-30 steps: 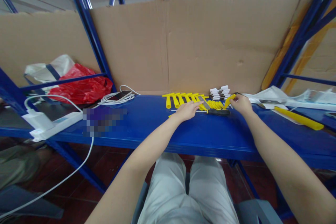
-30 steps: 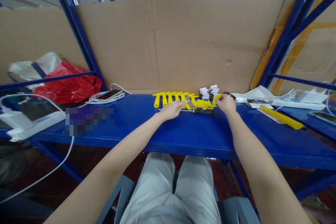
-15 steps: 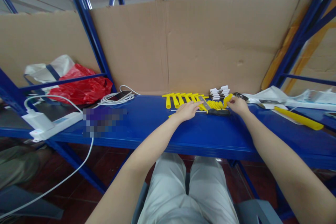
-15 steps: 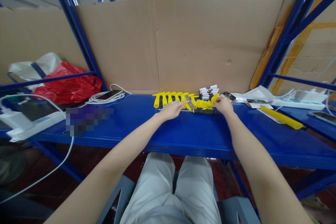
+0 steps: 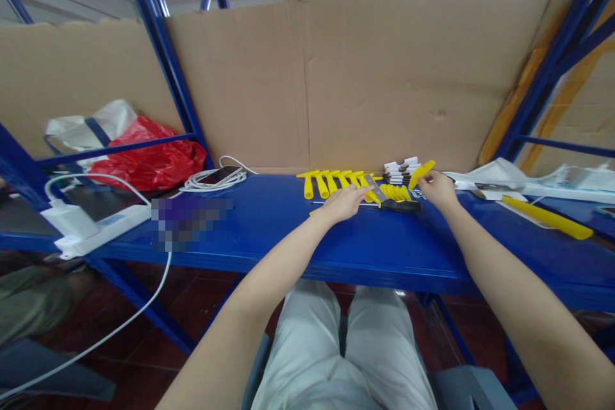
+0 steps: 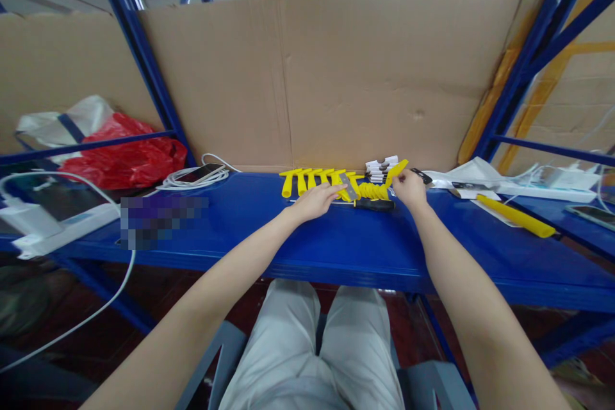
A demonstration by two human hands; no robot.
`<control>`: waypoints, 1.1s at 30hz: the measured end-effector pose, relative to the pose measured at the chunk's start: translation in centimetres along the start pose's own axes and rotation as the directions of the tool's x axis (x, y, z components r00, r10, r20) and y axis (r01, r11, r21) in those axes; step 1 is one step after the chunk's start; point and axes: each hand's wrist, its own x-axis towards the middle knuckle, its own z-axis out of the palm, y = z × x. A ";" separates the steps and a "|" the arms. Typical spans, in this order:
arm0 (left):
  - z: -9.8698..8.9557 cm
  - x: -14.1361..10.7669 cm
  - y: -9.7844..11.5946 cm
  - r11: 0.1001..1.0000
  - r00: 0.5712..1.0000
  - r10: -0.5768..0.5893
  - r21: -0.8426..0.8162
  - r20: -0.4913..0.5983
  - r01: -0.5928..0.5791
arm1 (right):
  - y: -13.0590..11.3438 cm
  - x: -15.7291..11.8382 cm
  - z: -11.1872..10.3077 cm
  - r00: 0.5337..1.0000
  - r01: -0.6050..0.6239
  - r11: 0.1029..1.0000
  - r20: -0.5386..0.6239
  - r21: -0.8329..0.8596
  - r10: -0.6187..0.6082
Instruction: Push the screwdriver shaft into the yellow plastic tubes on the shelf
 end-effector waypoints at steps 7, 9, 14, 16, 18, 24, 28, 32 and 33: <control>0.1 0.0 0.1 1.000 1.000 0.000 0.026 -0.002 0.000 | -4.6 -1.7 0.5 0.970 -0.161 0.702 0.242 0.693 -0.017; -0.1 -0.1 0.2 0.999 1.000 -0.004 0.040 0.009 0.004 | -5.7 -2.4 0.8 0.944 -0.206 0.639 0.322 0.741 -0.068; -0.3 -0.2 0.4 0.998 1.000 -0.013 0.061 0.024 0.011 | -6.7 -3.6 1.4 0.896 -0.264 0.587 0.421 0.765 -0.145; -0.2 -0.2 0.4 0.998 1.000 -0.011 0.060 0.021 0.010 | -6.7 -3.7 1.4 0.889 -0.273 0.573 0.431 0.773 -0.158; -0.1 -0.2 0.3 0.998 1.000 -0.006 0.055 0.014 0.005 | -6.7 -3.8 1.5 0.887 -0.283 0.549 0.432 0.786 -0.162; 0.1 0.0 -0.1 0.999 1.000 0.000 0.032 -0.008 0.000 | -7.2 -4.2 1.4 0.883 -0.306 0.493 0.437 0.814 -0.172; 0.2 0.0 -0.1 1.000 1.000 -0.004 0.030 -0.005 0.004 | -7.2 -4.2 1.4 0.880 -0.306 0.501 0.442 0.810 -0.177; 0.2 0.0 0.0 0.999 1.000 0.001 0.036 0.008 -0.001 | -7.1 -4.1 1.6 0.878 -0.299 0.568 0.454 0.767 -0.151; 0.2 0.1 0.0 0.999 1.000 0.003 0.038 0.012 -0.003 | -7.2 -4.1 1.6 0.881 -0.298 0.582 0.452 0.757 -0.137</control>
